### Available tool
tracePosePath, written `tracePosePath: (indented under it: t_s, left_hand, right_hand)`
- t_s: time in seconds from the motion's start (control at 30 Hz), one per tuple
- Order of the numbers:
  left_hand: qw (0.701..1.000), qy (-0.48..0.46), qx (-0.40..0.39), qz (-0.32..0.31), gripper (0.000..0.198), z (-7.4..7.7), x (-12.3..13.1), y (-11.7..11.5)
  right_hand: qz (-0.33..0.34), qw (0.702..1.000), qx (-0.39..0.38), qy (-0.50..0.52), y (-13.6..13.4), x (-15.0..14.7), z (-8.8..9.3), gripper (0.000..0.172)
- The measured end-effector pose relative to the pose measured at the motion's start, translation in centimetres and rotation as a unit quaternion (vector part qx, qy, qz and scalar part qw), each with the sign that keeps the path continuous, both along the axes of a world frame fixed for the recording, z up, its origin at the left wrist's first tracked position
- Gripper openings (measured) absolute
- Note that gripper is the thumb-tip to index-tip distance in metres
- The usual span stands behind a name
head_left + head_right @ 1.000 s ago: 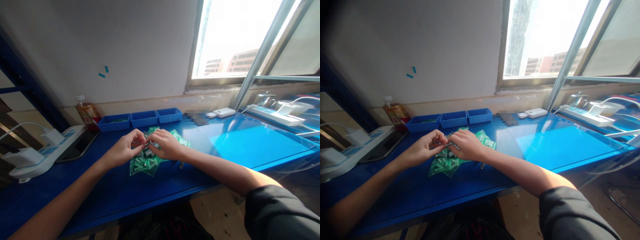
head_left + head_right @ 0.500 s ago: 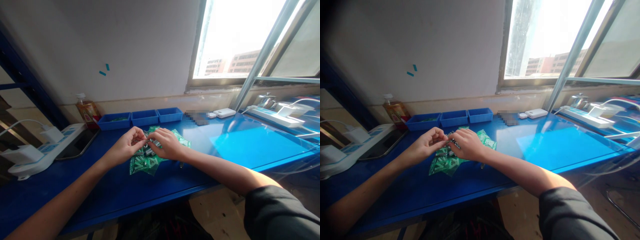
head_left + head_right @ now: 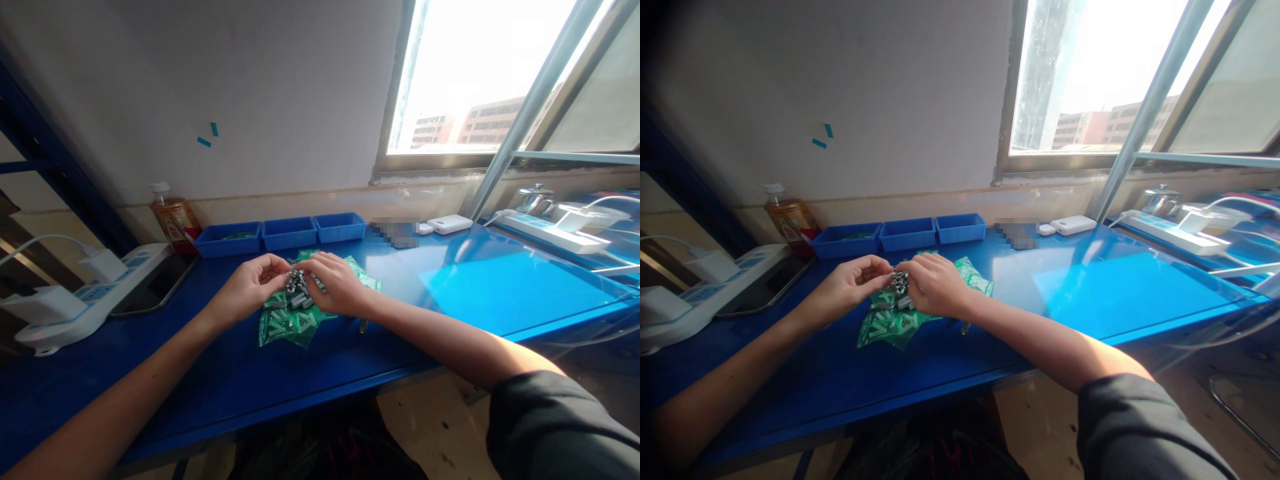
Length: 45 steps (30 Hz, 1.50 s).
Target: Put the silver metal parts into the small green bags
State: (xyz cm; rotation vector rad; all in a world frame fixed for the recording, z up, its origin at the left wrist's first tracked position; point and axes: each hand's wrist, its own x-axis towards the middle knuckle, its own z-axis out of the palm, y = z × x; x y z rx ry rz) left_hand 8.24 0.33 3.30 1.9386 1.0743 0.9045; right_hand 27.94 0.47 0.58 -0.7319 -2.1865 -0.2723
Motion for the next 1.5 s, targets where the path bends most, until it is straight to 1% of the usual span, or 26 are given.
tracePosePath:
  t_s: [0.1,0.2,0.27,0.33,0.37,0.47,0.5,0.57,0.67,0.77,0.9,1.0,1.1,1.17,1.27,1.33,1.4,1.43,1.47,1.5]
  left_hand:
    - [1.000,-0.008,-0.010,-0.006,0.037,0.0,0.1,0.0]
    - [0.999,-0.026,-0.019,-0.024,0.034,0.0,0.3,-0.3]
    - [0.999,-0.021,-0.009,-0.031,0.031,0.0,0.4,-0.5]
    - [0.999,0.015,0.033,-0.026,0.029,0.1,0.3,-0.6]
    - [0.996,0.044,0.070,-0.020,0.029,0.1,0.3,-0.7]
    - [0.972,0.133,0.195,-0.002,0.029,-0.1,0.1,-0.9]
    - [0.963,0.153,0.224,0.003,0.028,-0.2,0.1,-0.9]
    - [0.951,0.175,0.254,0.016,0.027,-0.3,0.1,-0.9]
    - [0.949,0.183,0.253,0.041,0.029,-0.2,0.2,-0.9]
    - [0.956,0.177,0.230,0.048,0.030,0.0,0.2,-0.9]
    - [0.961,0.172,0.214,0.016,0.033,0.1,0.4,-1.0]
    - [0.961,0.180,0.209,-0.006,0.036,0.3,0.4,-1.0]
    - [0.958,0.216,0.187,-0.017,0.038,0.5,-0.1,-0.6]
    - [0.949,0.263,0.173,-0.001,0.037,0.6,-0.9,0.2]
    - [0.927,0.333,0.166,0.053,0.034,0.3,-2.7,1.8]
    - [0.918,0.359,0.155,0.069,0.033,-0.1,-3.9,3.0]
    - [0.916,0.370,0.140,0.067,0.031,-0.6,-4.8,3.9]
    - [0.917,0.371,0.134,0.062,0.031,-0.8,-5.2,4.2]
    - [0.919,0.369,0.131,0.053,0.031,-0.9,-5.4,4.4]
    - [0.921,0.365,0.130,0.042,0.031,-0.9,-5.5,4.5]
  right_hand:
    - [-0.013,1.000,-0.003,0.000,-0.3,-0.1,0.2,0.016]
    - [-0.018,1.000,0.006,-0.012,-0.5,-0.2,0.3,0.014]
    - [-0.022,1.000,0.008,-0.003,-0.4,-0.3,0.3,0.014]
    - [-0.025,0.999,0.003,0.021,-0.3,-0.3,0.3,0.015]
    - [-0.024,0.999,0.000,0.032,-0.3,-0.3,0.3,0.015]
    - [-0.019,0.998,-0.011,0.052,-0.1,-0.4,0.2,0.014]
    - [-0.017,0.998,-0.013,0.052,-0.1,-0.4,0.2,0.014]
    - [-0.016,0.999,-0.019,0.047,-0.1,-0.4,0.2,0.015]
    - [-0.021,0.998,-0.030,0.049,-0.2,-0.3,0.1,0.015]
    - [-0.008,0.998,-0.029,0.047,-0.2,0.0,0.1,0.020]
    - [0.004,1.000,-0.004,0.000,-0.1,0.1,0.2,0.013]
    - [0.002,1.000,0.008,-0.013,-0.2,0.0,0.2,0.013]
    - [-0.011,1.000,0.006,-0.015,-0.4,-0.1,0.2,0.017]
    - [-0.024,0.999,0.010,-0.022,0.0,0.0,0.4,0.021]
    - [-0.061,0.998,0.020,-0.030,2.1,0.8,1.4,0.024]
    - [-0.124,0.992,0.013,-0.009,4.5,1.9,2.4,0.024]
    - [-0.229,0.972,-0.022,0.054,7.0,3.5,3.2,0.023]
    - [-0.270,0.959,-0.048,0.070,7.9,4.4,3.3,0.030]
    - [-0.297,0.950,-0.069,0.073,8.6,5.3,3.2,0.035]
    - [-0.309,0.945,-0.079,0.078,8.9,6.1,2.9,0.035]
